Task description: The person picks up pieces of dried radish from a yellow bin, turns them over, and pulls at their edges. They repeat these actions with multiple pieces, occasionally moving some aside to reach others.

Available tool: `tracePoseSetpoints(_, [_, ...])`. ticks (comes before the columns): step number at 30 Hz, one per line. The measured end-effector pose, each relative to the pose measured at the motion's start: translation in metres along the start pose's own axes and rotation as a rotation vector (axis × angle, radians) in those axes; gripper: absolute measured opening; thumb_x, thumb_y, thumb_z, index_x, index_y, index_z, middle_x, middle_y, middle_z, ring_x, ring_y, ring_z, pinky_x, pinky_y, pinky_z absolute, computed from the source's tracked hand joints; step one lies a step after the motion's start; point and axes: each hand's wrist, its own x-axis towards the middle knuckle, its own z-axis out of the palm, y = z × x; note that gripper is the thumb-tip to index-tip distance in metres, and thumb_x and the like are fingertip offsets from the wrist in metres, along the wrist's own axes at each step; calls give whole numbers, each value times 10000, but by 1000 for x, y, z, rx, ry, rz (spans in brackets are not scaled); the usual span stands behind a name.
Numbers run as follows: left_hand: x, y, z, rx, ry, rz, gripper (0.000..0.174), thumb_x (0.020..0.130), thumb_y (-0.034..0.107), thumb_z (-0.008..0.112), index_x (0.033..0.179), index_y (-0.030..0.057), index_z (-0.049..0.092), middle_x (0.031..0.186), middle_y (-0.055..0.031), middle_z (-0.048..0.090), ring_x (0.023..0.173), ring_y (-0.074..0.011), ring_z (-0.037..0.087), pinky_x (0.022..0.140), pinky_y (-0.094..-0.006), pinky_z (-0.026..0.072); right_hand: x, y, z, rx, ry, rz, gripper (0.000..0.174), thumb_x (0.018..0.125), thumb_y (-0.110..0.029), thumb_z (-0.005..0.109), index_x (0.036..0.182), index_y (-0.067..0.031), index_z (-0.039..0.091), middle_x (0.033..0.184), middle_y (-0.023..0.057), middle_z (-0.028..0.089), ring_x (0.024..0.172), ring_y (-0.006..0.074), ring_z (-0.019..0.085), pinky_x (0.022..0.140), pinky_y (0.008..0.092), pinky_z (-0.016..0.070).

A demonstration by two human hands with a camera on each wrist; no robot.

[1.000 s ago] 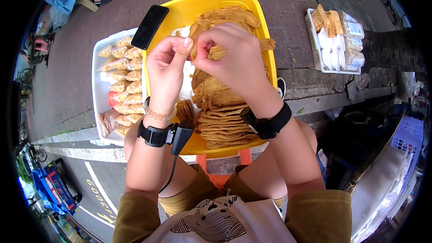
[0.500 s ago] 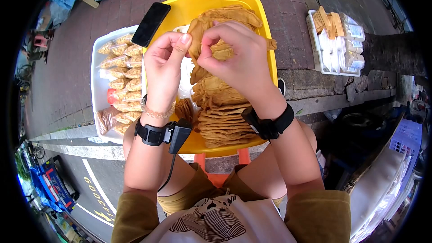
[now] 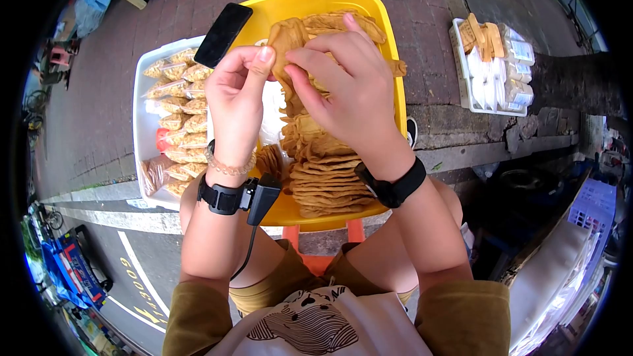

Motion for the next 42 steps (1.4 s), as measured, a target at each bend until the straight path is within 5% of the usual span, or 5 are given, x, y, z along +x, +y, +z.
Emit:
tracePoseSetpoints(5, [0, -3, 0, 48, -11, 47, 120, 864, 112, 659, 845, -4, 634, 726, 34, 583, 657, -6, 477, 598, -158, 395, 0, -2, -1, -133, 6, -63, 170, 677, -63, 738, 825, -111, 667, 837, 20, 604, 810, 199, 584, 952, 417, 417])
tracePoseSetpoints(13, [1, -2, -2, 53, -9, 31, 124, 865, 116, 658, 848, -4, 633, 705, 39, 558, 648, -9, 463, 585, -160, 388, -1, 2, 2, -121, 68, 0, 193, 658, -66, 697, 818, -127, 609, 881, 19, 545, 835, 216, 524, 730, 350, 347])
tracePoseSetpoints(29, [-1, -4, 3, 252, 34, 196, 93, 797, 63, 697, 796, -11, 641, 696, -56, 618, 615, -98, 557, 595, -222, 445, -3, 0, 3, -258, 30, -42, 222, 621, -148, 706, 811, -141, 591, 885, 8, 538, 827, 195, 523, 803, 367, 319])
tracePoseSetpoints(42, [-2, -4, 4, 280, 30, 184, 92, 804, 73, 691, 804, -7, 644, 689, -55, 613, 613, -102, 555, 594, -227, 444, -3, 5, 0, -317, 80, -30, 180, 626, -138, 717, 782, -158, 628, 874, -26, 540, 830, 140, 526, 807, 372, 265])
